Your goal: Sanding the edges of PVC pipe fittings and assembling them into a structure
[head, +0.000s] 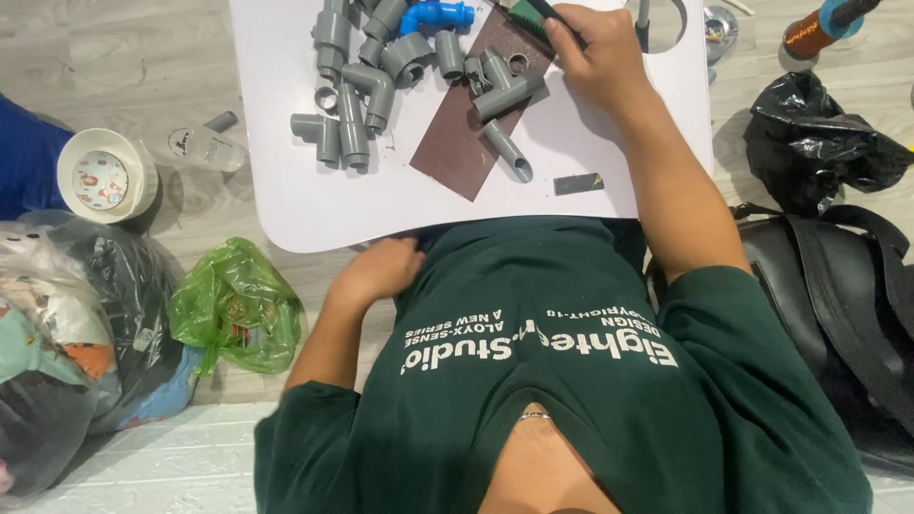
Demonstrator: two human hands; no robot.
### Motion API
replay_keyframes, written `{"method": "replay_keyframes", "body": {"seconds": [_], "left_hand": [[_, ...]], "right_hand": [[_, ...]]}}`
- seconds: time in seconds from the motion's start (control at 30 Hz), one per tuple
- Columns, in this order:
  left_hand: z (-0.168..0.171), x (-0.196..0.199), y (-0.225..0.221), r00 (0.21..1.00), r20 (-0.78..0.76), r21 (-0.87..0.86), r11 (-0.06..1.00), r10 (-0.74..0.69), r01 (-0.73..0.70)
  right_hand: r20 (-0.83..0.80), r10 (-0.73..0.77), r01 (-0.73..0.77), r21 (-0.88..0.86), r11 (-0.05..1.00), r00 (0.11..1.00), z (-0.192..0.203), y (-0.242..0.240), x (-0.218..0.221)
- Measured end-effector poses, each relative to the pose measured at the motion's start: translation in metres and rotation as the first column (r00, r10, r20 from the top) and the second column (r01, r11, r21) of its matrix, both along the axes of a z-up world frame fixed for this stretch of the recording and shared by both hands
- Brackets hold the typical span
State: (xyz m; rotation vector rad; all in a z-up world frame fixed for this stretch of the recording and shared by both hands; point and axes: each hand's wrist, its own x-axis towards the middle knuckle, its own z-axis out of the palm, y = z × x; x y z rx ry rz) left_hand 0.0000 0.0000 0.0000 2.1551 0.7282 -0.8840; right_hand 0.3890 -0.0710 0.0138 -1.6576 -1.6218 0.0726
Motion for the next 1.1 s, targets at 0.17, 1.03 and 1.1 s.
{"method": "replay_keyframes", "body": {"seconds": [0.17, 1.03, 1.1], "left_hand": [[0.085, 0.024, 0.011, 0.851, 0.462, -0.108, 0.937, -0.249, 0.333], [-0.005, 0.188, 0.105, 0.594, 0.734, 0.577, 0.764, -0.330, -0.289], [-0.002, 0.189, 0.105, 0.609, 0.719, 0.581, 0.770, -0.334, -0.263]], "right_hand": [[-0.012, -0.039, 0.039, 0.031, 0.999, 0.999, 0.001, -0.001, 0.000], [-0.013, -0.039, 0.040, 0.102, 0.994, 0.999, 0.001, -0.001, 0.000], [0.000, -0.046, 0.046, 0.119, 0.992, 0.999, 0.004, 0.000, -0.002]]}}
